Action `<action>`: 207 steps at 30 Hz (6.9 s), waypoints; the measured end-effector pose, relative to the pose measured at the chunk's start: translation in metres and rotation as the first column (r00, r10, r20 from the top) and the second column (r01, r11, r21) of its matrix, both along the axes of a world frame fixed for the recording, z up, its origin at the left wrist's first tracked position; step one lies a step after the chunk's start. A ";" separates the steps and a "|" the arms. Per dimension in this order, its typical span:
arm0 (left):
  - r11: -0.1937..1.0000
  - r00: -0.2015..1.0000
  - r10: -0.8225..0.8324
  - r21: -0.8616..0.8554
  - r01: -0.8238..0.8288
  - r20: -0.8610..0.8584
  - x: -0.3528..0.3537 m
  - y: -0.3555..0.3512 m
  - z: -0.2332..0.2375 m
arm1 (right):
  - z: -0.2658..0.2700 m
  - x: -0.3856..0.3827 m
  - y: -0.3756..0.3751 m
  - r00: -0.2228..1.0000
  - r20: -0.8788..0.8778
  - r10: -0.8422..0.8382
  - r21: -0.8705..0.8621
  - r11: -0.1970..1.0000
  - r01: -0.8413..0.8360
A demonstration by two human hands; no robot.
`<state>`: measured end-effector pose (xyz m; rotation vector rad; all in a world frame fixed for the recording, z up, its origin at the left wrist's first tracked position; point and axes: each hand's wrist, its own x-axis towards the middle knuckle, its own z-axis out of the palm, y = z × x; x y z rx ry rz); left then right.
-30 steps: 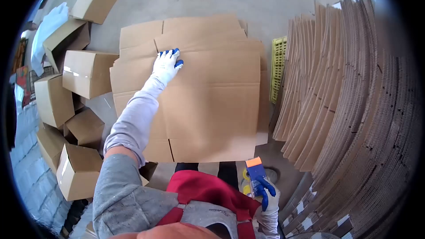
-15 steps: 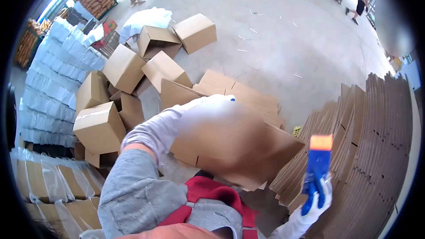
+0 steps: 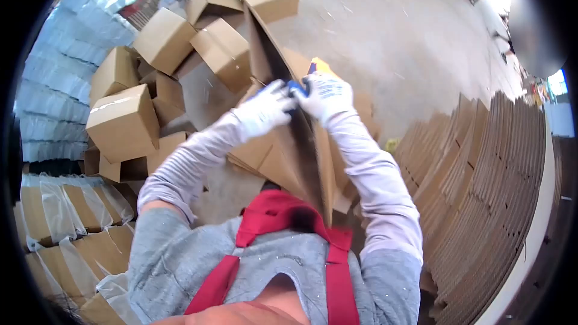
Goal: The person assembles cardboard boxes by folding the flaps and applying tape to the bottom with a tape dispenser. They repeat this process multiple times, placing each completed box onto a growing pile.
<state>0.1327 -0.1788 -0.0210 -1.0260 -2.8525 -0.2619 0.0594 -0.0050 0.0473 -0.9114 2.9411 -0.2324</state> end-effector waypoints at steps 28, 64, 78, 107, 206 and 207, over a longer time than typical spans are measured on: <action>0.962 0.505 -0.017 0.152 -0.227 0.863 0.112 0.168 0.017 | -0.034 0.051 0.197 0.997 -0.063 0.049 0.152 0.988 -0.039; 0.957 0.792 0.267 -0.053 -0.286 0.549 -0.051 0.009 0.000 | -0.074 0.130 0.109 0.973 -0.183 -0.138 0.156 0.973 0.168; 0.782 0.786 0.618 0.115 -0.612 -0.020 -0.131 0.021 -0.081 | -0.092 0.128 0.142 0.978 0.095 -0.187 -0.548 0.810 0.208; 0.420 -0.063 -0.547 0.209 -0.883 0.834 -0.053 -0.001 -0.078 | -0.148 0.116 0.110 0.796 0.465 0.387 -0.867 0.381 0.322; 0.964 0.709 0.187 -0.267 0.002 0.680 -0.245 0.057 -0.187 | -0.176 0.286 0.260 0.257 0.817 -0.516 -0.367 -0.123 0.922; 0.969 0.685 0.142 -0.241 0.050 0.714 -0.233 0.054 -0.162 | -0.142 0.255 0.265 0.339 0.730 -0.593 -0.444 -0.035 0.895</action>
